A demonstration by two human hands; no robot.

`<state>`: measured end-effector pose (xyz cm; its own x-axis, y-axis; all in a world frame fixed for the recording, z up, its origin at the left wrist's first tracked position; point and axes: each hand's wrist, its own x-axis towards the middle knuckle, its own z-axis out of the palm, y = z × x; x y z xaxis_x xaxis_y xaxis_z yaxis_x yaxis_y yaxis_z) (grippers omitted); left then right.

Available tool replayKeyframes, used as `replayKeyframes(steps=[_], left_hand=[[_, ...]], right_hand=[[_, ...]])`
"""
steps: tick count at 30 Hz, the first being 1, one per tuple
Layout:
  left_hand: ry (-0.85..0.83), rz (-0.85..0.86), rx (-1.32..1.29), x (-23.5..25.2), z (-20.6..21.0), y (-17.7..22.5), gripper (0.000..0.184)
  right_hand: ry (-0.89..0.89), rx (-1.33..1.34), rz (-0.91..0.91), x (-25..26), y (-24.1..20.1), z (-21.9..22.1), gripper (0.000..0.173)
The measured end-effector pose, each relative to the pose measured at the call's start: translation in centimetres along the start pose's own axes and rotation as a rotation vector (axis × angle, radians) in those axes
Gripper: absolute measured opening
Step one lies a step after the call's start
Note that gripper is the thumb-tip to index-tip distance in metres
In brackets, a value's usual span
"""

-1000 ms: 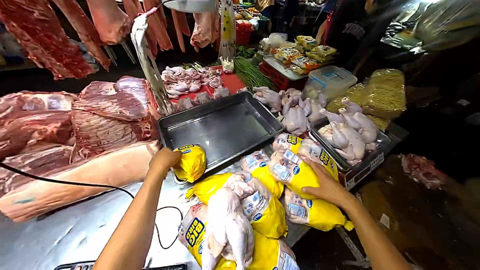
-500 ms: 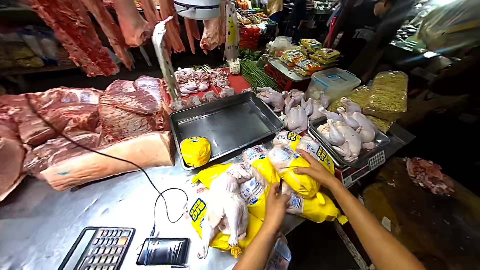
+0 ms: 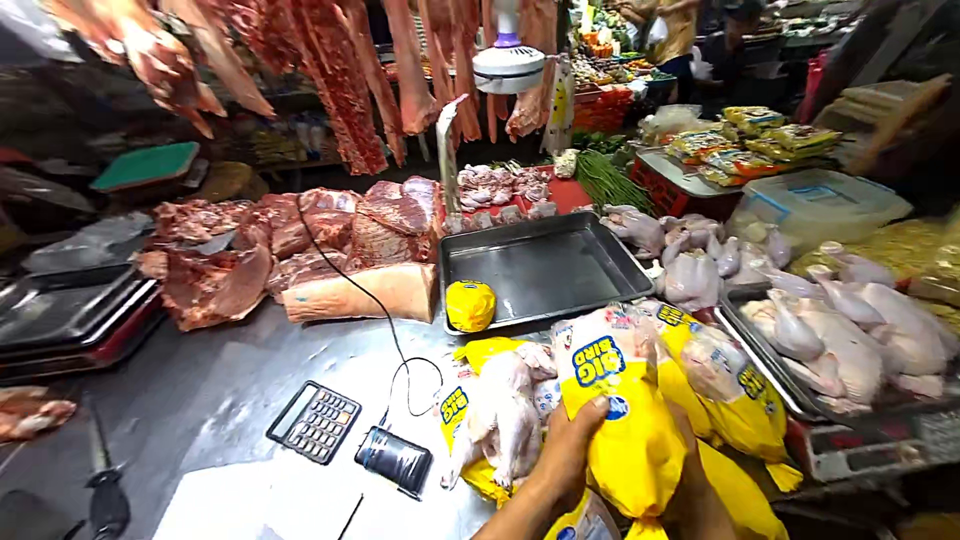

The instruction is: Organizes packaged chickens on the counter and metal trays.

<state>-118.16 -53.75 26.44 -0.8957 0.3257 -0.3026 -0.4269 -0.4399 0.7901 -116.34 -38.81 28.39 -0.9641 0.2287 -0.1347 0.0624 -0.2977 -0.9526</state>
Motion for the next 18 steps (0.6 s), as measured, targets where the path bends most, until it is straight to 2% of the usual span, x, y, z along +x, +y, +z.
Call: replayKeyframes(steps=[2,3,6,8,9,10,12,13,14,16,18], left_hand=[[0.024,0.062,-0.089,0.3,-1.3,3.2,0.049],[0.024,0.084,-0.118,0.8,-2.3,4.7,0.049],[0.044,0.144,-0.168,3.2,-5.2,9.0,0.041],[0.081,0.211,-0.146,5.6,-7.9,11.3,0.038],[0.115,0.230,-0.115,7.1,-9.4,12.3,0.036],[0.135,0.245,-0.067,8.6,-10.9,13.3,0.033],[0.174,0.265,0.040,12.0,-13.9,15.4,0.030],[0.190,0.268,0.076,13.6,-15.4,16.3,0.030],[0.200,0.267,0.104,15.2,-16.6,17.0,0.029],[0.222,0.261,0.136,18.1,-18.5,17.9,0.027],[0.256,0.249,0.189,20.7,-20.2,18.7,0.027]], right_hand=[[-0.235,-0.374,-0.109,4.1,1.6,-0.3,0.064],[-0.335,-0.545,-0.141,5.7,1.0,0.5,0.069],[-0.524,-0.732,-0.159,9.5,-1.1,3.6,0.064],[-0.521,-0.777,-0.221,10.8,-1.5,3.7,0.059],[-0.409,-0.821,-0.267,10.8,-1.7,2.5,0.055],[-0.220,-0.884,-0.311,10.2,-1.8,0.2,0.052],[0.266,-1.001,-0.328,8.4,-0.7,-6.8,0.053],[0.476,-1.037,-0.277,7.0,0.7,-11.2,0.064],[0.611,-1.026,-0.197,5.5,2.7,-15.3,0.077],[0.655,-0.991,-0.084,4.5,6.8,-20.2,0.101],[0.564,-1.045,-0.072,6.8,8.2,-20.1,0.110]])
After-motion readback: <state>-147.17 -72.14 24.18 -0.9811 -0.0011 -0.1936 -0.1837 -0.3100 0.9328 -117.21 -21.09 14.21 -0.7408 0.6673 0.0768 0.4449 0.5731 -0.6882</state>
